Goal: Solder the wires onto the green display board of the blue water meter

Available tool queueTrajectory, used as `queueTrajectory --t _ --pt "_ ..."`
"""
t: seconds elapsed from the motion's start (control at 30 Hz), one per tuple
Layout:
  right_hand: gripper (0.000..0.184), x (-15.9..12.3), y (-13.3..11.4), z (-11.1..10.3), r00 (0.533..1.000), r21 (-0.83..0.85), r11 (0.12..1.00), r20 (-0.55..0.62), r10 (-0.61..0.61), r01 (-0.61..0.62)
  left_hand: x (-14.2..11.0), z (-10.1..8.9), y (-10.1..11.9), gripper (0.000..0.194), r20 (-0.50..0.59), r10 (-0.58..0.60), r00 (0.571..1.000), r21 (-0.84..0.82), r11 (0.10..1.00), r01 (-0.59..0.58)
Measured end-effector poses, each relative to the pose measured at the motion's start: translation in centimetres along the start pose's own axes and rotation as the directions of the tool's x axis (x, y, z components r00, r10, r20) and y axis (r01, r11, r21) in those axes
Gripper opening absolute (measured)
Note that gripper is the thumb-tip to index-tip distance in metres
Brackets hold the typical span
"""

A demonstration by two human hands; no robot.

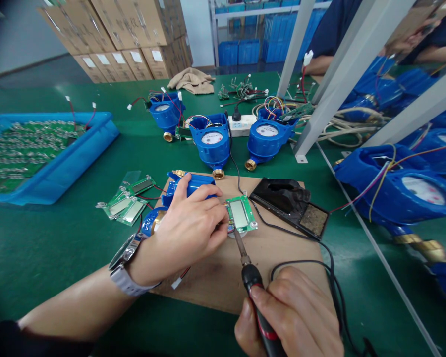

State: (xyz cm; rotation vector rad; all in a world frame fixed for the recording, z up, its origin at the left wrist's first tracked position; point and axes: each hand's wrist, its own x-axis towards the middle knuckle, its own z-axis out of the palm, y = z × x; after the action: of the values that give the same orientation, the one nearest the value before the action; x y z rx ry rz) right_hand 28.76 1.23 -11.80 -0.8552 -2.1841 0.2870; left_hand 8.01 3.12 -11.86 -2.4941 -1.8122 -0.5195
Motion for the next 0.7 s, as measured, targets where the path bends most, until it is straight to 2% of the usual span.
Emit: queueTrajectory --t 0.2,0.33,0.53,0.7 --pt "0.005 2.2 0.8 -0.2 0.976 0.060 0.976 0.041 -0.213 0.211 0.0 0.0 0.0 0.016 0.005 0.000 1.000 -0.008 1.000 0.000" --pt "0.006 2.1 1.1 -0.6 0.962 0.080 0.970 0.130 -0.240 0.231 0.0 -0.1 0.1 0.016 0.013 -0.006 1.000 -0.011 1.000 0.006" --pt "0.008 2.1 0.8 -0.3 0.976 0.055 0.976 0.042 -0.215 0.213 0.0 -0.1 0.0 0.015 0.001 -0.004 1.000 -0.021 1.000 0.004" --pt "0.004 2.1 0.8 0.0 0.965 0.038 0.969 0.087 -0.247 0.244 0.0 -0.2 0.0 0.016 0.004 -0.003 1.000 -0.012 1.000 0.003"
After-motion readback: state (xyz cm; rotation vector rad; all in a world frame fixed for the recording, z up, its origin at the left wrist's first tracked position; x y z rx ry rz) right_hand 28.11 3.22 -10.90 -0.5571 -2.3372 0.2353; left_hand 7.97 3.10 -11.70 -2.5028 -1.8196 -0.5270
